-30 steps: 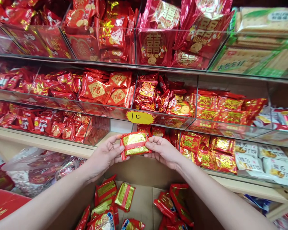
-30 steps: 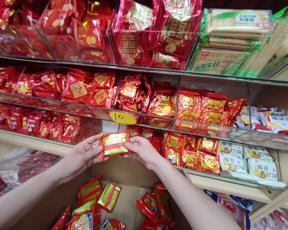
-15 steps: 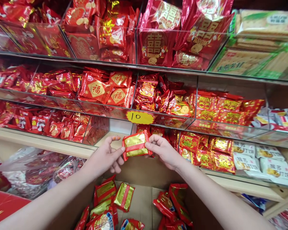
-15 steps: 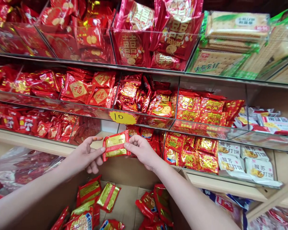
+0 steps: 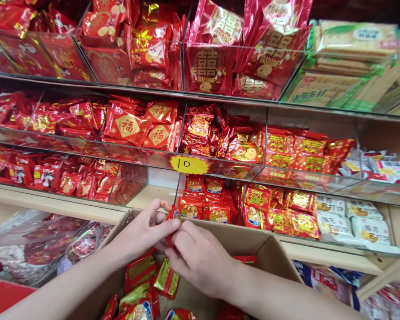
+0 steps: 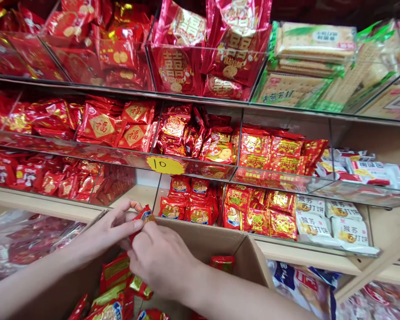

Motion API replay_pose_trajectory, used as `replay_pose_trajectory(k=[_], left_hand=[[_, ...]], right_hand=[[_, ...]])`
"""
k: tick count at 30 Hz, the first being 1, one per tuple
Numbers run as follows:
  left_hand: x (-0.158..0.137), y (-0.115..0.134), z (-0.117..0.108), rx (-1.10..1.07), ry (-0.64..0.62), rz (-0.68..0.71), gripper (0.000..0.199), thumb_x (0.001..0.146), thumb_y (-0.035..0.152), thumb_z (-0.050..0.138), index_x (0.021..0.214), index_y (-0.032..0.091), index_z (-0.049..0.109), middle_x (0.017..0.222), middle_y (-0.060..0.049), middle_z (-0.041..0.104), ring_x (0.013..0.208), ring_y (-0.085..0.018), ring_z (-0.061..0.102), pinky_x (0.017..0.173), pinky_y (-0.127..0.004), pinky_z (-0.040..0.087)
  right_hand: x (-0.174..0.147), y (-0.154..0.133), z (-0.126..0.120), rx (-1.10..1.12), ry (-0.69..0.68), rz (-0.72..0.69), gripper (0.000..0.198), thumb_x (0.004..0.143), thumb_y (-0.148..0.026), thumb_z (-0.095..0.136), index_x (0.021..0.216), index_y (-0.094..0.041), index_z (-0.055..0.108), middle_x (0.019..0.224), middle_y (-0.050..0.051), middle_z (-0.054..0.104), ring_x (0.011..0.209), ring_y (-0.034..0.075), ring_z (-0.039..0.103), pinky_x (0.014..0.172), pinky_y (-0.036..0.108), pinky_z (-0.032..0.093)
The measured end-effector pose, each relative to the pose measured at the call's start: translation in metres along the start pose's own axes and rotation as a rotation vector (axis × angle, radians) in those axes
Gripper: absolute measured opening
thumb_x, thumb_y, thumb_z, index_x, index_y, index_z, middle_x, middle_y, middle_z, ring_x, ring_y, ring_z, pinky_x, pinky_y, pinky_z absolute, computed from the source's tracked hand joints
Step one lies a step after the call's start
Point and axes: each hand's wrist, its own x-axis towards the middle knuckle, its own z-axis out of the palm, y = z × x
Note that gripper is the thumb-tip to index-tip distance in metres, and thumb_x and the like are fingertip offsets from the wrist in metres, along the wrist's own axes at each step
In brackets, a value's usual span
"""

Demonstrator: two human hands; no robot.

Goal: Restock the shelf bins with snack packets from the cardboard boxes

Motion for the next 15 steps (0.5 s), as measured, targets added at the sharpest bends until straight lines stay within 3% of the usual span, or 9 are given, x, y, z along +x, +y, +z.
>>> replay_pose_trajectory(k=[4,7,9,11,13,15], left_hand=[[0.007,-0.007,-0.006,0.174,0.014,0.156,0.011,0.073,0.023,0.049,0.08,0.019,0.042,0.06,0.007,0.045,0.053,-0.007,0.042,0.048,-0.018,0.035],[0.014,-0.013,-0.012,0.271,0.089,0.223,0.008,0.076,0.023,0.046,0.082,0.019,0.044,0.063,0.007,0.045,0.057,-0.008,0.042,0.053,-0.019,0.036],[0.016,-0.014,-0.014,0.254,0.103,0.241,0.01,0.078,0.026,0.045,0.086,0.02,0.044,0.068,0.006,0.047,0.061,-0.009,0.045,0.057,-0.02,0.038],[0.015,-0.014,-0.013,0.196,0.096,0.232,0.014,0.078,0.028,0.046,0.09,0.021,0.043,0.071,0.005,0.05,0.063,-0.01,0.048,0.059,-0.021,0.04],[0.014,-0.012,-0.012,0.123,0.078,0.218,0.019,0.077,0.029,0.048,0.093,0.022,0.041,0.075,0.004,0.053,0.067,-0.011,0.052,0.061,-0.022,0.043],[0.014,-0.01,-0.01,0.076,0.067,0.221,0.024,0.076,0.03,0.049,0.096,0.022,0.04,0.077,0.003,0.056,0.071,-0.012,0.055,0.064,-0.024,0.044]], right_hand=[[-0.001,-0.004,0.002,-0.065,-0.072,-0.108,0.021,0.083,-0.023,0.037,0.076,-0.013,0.054,0.075,0.007,0.052,0.07,0.015,0.046,0.065,0.027,0.042],[0.002,0.005,-0.002,0.029,0.004,-0.144,0.021,0.082,-0.024,0.04,0.07,-0.014,0.054,0.072,0.005,0.052,0.07,0.013,0.046,0.066,0.026,0.041],[0.005,0.016,-0.008,0.096,0.153,-0.043,0.016,0.08,-0.022,0.042,0.075,-0.015,0.055,0.079,0.006,0.053,0.078,0.014,0.046,0.072,0.028,0.04],[0.008,0.03,-0.013,0.205,0.293,0.154,0.016,0.078,-0.024,0.046,0.09,-0.015,0.054,0.093,0.008,0.052,0.089,0.016,0.045,0.077,0.031,0.038],[0.01,0.043,-0.015,0.45,0.293,0.369,0.03,0.076,-0.029,0.051,0.103,-0.016,0.047,0.097,0.008,0.051,0.088,0.016,0.047,0.074,0.031,0.04],[0.011,0.051,-0.012,0.754,0.181,0.509,0.034,0.075,-0.034,0.052,0.103,-0.016,0.046,0.086,0.005,0.053,0.074,0.013,0.05,0.064,0.027,0.041]])
